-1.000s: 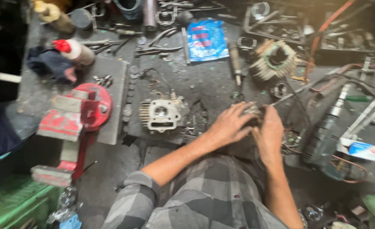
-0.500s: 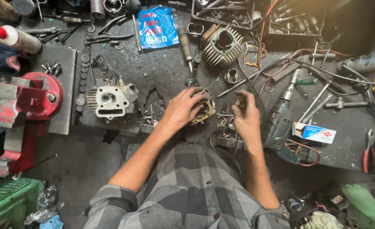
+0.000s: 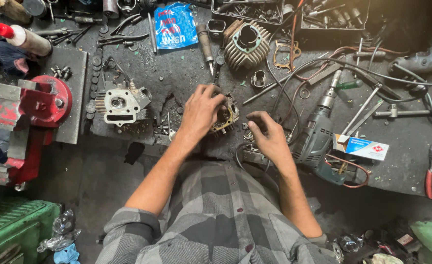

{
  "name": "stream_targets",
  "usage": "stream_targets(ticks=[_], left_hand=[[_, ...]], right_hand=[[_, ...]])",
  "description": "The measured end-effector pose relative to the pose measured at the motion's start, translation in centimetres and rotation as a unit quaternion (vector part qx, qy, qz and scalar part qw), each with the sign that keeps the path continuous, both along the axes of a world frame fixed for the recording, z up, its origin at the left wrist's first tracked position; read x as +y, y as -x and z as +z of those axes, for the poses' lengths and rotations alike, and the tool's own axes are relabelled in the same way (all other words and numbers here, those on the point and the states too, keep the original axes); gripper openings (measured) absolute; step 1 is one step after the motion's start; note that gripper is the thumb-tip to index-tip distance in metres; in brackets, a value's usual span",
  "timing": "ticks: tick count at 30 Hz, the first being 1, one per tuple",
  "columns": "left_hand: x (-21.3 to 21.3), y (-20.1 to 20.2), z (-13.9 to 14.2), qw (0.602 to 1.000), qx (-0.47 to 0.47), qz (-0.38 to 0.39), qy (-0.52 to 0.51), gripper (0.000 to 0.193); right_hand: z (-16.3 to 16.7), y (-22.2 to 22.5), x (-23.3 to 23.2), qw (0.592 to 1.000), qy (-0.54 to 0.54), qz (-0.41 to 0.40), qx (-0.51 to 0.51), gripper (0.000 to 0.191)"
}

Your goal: The person handles a small engine cylinder and piston at a cluttered workbench, fitting a piston ring or gasket around the piston and pressing parts together by hand. They briefly carry a cloth bag across the workshop and return to continue fitting the components.

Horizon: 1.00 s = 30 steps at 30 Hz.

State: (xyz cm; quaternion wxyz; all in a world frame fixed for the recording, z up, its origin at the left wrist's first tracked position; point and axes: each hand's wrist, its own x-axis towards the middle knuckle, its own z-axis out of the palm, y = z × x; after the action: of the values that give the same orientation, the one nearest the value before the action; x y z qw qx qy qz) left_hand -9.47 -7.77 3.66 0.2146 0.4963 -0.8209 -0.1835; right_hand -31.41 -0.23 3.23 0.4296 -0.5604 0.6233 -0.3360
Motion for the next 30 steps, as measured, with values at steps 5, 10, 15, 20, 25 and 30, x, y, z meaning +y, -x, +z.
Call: stream_targets(ticks=[5,10,15,20,25,30], left_hand=[[-0.3,-0.3,0.0,1.0,0.015,-0.017,0.004,0.023],[0.3,-0.4,-0.2,0.998,0.003,-0.039,0.041,0.025],[0.3,-0.3,-0.6,0.999,0.017,-0.018,0.036,0.016],[0.0,0.0,-0.7,1.0,-0.022,-0.012,0.013,0.018],[-0.5,-0.1,-0.5,0.999,-0.033,-0.015,-0.016,0.015],[-1.2,-0.6,-0.2,0.999,-0.02,-0.03,-0.025,0.013]], right_hand=[[0.4,-1.3,-0.8,0.997,0.052,0.013,0.06,0.03],[-0.2,-3.4,-1.3,0.979,0.136,0.045,0.143,0.023],[-0.5,-3.9,-1.7,0.977,0.125,0.036,0.168,0.022],[-0.8,-3.5,-3.0,0.975,0.075,0.057,0.202,0.026],[-0.9,-3.2,-3.4,0.97,0.089,0.104,0.199,0.025],[-0.5,-3.2,-3.6,0.975,0.06,0.121,0.174,0.028]])
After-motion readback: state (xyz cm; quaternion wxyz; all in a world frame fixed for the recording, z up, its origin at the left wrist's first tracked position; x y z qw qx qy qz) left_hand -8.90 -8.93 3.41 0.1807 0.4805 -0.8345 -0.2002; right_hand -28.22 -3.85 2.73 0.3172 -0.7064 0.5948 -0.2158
